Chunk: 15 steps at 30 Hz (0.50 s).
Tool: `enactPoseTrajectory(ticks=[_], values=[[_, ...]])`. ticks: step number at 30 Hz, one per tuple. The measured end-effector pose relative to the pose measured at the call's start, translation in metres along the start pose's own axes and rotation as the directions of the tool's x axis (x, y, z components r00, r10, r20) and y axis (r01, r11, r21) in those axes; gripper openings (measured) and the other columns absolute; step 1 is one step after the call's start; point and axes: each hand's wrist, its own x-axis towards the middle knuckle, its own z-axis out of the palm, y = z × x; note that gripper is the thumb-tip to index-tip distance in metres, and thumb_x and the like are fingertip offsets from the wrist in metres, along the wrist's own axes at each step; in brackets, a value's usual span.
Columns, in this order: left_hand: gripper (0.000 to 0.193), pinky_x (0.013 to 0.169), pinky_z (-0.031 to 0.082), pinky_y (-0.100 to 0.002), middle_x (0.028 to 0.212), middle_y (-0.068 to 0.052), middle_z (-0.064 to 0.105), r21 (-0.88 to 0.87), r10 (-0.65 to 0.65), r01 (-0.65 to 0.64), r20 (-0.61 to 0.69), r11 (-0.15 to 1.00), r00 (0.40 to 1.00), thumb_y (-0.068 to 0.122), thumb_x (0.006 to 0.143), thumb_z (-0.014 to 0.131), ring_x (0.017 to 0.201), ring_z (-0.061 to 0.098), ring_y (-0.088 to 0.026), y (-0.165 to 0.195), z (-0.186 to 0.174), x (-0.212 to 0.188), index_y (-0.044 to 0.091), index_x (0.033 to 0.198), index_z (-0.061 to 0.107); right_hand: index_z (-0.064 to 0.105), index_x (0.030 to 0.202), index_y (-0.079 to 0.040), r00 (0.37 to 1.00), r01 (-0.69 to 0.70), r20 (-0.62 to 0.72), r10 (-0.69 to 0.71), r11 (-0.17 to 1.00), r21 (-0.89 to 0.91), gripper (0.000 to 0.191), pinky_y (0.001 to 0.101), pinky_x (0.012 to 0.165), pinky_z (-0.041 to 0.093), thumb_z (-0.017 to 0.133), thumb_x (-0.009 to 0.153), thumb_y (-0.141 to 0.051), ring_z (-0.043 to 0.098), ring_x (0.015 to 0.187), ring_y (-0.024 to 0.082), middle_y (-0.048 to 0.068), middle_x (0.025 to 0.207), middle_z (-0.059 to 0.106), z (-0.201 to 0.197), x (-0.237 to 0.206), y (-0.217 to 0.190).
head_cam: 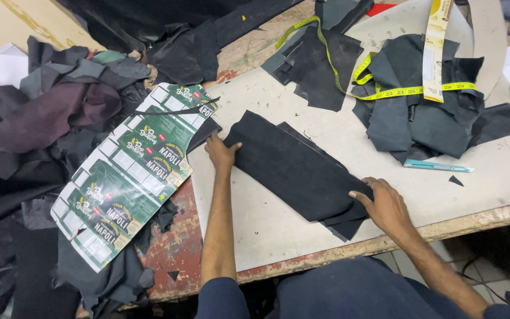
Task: The person measures and cuts black fabric pieces using a measuring tape, ruler, and utility knife. They align the fabric, mark measurements, and cut along the ruler to produce uniform pieces, then stack and roll the cut fabric.
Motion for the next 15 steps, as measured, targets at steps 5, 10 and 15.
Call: enactPoseTrajectory(ticks=[5, 10, 15], values=[[0.064, 0.095, 0.049, -0.051, 0.116, -0.012, 0.071, 0.186, -0.063, 0.021, 0.227, 0.982, 0.972, 0.033, 0.069, 0.094, 0.119, 0.058, -0.036, -0.003, 0.004, 0.027, 0.008, 0.122, 0.068, 0.066, 0.123, 0.001, 0.995, 0.0, -0.098, -0.017, 0.985, -0.172, 0.066, 0.0465, 0.084, 0.057, 0.081, 0.077, -0.044, 0.067, 0.106, 0.035, 0.017, 0.113, 0.064, 0.018, -0.006, -0.023], [0.042, 0.081, 0.056, -0.037, 0.098, -0.014, 0.076, -0.184, 0.206, -0.136, 0.446, 0.974, 0.871, 0.021, 0.077, 0.086, 0.09, 0.072, -0.027, 0.014, -0.023, 0.036, 0.004, 0.114, 0.073, 0.067, 0.116, -0.003, 0.992, 0.068, -0.087, -0.09, 0.971, -0.227, 0.047, 0.0435, 0.089, 0.053, 0.081, 0.079, -0.028, 0.061, 0.108, 0.035, 0.019, 0.115, 0.062, 0.041, 0.002, -0.022], [0.028, 0.077, 0.055, -0.028, 0.093, -0.007, 0.074, -0.756, 0.563, -0.04, 0.451, 0.654, 0.692, 0.007, 0.083, 0.079, 0.084, 0.067, -0.013, 0.085, -0.09, 0.005, -0.003, 0.107, 0.071, 0.059, 0.119, -0.004, 1.0, 0.026, -0.013, -0.025, 0.987, 0.159, 0.035, 0.0424, 0.091, 0.053, 0.073, 0.088, -0.013, 0.067, 0.106, 0.032, 0.017, 0.112, 0.067, 0.059, -0.004, -0.016]])
